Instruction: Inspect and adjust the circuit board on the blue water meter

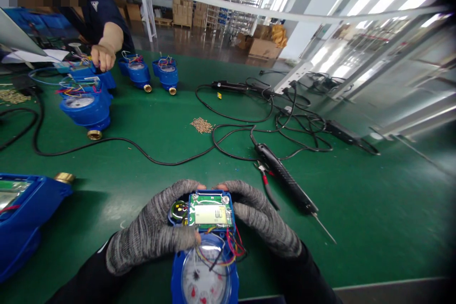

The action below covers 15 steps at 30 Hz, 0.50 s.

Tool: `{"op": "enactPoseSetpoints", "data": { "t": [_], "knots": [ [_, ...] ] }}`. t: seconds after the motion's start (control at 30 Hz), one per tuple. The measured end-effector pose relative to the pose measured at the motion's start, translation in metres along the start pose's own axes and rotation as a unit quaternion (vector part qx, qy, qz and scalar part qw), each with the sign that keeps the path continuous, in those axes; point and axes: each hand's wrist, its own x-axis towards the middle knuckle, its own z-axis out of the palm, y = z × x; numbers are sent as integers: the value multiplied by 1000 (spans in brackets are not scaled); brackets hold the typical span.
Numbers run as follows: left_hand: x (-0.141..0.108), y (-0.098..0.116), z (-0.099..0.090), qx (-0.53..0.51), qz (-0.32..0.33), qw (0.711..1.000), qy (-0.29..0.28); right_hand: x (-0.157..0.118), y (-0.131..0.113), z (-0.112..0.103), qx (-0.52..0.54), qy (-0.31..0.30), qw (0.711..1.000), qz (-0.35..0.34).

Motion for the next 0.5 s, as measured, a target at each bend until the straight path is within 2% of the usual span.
{"op": "enactPoseSetpoints", "data": {
  "t": [0.17, 0.33, 0.5],
  "knots": [
    [0, 2, 0, 15, -4, 1000, 0, 0, 3, -1, -7, 1, 1000, -12],
    [-1, -3, -2, 11, 22, 1000, 0, 2, 5, -3, -14, -1, 1000, -16],
    [-2, 7, -3, -30, -13, 999, -41, 3, 5, -5, -35, -13, 999, -24]
  ]
}}
